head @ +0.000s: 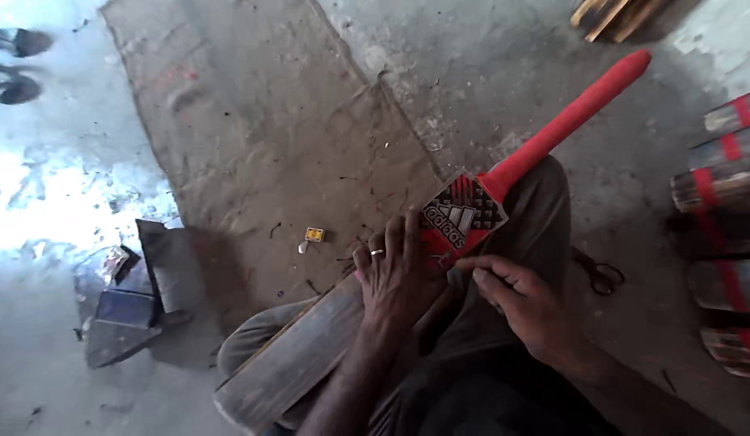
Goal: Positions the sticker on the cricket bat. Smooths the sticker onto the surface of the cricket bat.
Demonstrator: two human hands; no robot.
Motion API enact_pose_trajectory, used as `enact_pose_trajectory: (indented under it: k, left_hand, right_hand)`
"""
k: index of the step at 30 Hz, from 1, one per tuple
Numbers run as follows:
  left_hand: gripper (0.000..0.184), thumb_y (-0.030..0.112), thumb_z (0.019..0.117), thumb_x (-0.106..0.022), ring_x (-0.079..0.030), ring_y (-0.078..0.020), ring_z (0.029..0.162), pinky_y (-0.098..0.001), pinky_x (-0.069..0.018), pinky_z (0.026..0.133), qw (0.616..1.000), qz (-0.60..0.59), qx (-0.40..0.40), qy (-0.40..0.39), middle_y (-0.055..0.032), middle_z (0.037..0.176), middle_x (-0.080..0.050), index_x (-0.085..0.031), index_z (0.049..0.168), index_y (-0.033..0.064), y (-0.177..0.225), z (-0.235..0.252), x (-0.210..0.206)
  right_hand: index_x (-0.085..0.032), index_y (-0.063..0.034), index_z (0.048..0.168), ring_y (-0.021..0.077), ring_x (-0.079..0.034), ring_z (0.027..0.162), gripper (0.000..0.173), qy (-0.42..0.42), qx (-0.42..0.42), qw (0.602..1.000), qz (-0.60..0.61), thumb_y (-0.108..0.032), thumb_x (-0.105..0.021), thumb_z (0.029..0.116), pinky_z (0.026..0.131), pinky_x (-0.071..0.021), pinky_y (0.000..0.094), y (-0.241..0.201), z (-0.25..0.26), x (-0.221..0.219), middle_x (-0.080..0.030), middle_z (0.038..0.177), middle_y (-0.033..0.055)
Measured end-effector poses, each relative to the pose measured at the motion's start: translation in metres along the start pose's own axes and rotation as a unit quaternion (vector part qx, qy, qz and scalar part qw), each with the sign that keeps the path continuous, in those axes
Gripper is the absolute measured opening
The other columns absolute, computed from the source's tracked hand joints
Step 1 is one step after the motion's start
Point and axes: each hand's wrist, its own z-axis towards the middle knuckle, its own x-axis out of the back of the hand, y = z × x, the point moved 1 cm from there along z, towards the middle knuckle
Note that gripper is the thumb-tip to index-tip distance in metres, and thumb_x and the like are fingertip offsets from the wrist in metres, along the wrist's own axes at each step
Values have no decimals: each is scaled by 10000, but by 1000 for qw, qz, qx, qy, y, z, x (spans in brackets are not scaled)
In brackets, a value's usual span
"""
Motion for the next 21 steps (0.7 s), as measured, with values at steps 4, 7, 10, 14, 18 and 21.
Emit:
enact_pose_trajectory:
  k: [4, 7, 10, 14, 18, 21]
  left_hand:
    - [1163, 730, 658, -744, -531, -336, 1270, -626, -425, 961, 1000, -27, -6, -2, -76, 1517, -482, -272, 1619, 275, -2, 0, 0]
    - [1214, 710, 627, -780, -513, -344, 1306, -647, -424, 961, 998, -49, -6, -32, -73, 1543, -452, -232, 1626, 290, -4, 3, 4]
    - [1241, 739, 608, -763, -523, -341, 1290, -645, -437, 941, 997, -53, -12, -48, -73, 1530, -466, -232, 1629, 274, -8, 6, 4]
    - [1245, 756, 616, -743, -524, -329, 1295, -632, -451, 940, 996, -62, -12, -69, -50, 1548, -449, -216, 1635, 272, -11, 10, 6]
    - [1273, 776, 612, -726, -542, -313, 1277, -613, -455, 946, 994, -68, -12, -80, -44, 1559, -444, -203, 1643, 244, -14, 12, 5]
    - [1296, 777, 617, -734, -563, -318, 1252, -624, -464, 936, 988, -108, -11, -113, -61, 1543, -459, -174, 1652, 235, -20, 15, 11]
  right_hand:
    - [-720, -220, 1224, 128, -450, 615, 261, 0, -46, 995, 92, -243, -517, 1062, 533, -388, 266, 13, -6, -10, -534, 775, 22]
    - [-733, -192, 1177, 136, -595, 753, 237, -5, -62, 993, 101, -236, -528, 1065, 626, -507, 287, 27, -6, -11, -691, 995, 17]
    - [-727, -175, 1175, 115, -555, 657, 233, 0, -73, 991, 115, -238, -529, 1069, 554, -471, 256, 36, -5, -14, -691, 978, 24]
    - [-720, -150, 1169, 104, -450, 541, 234, 12, -80, 981, 174, -219, -522, 1063, 474, -395, 243, 47, -3, -17, -606, 813, 50]
    - [-720, -128, 1158, 87, -415, 500, 237, 10, -77, 974, 211, -194, -516, 1055, 451, -377, 229, 57, -4, -14, -535, 705, 36]
    - [-718, -137, 1152, 87, -422, 510, 228, -6, -72, 976, 207, -210, -524, 1055, 467, -385, 232, 57, -6, -13, -518, 690, 29]
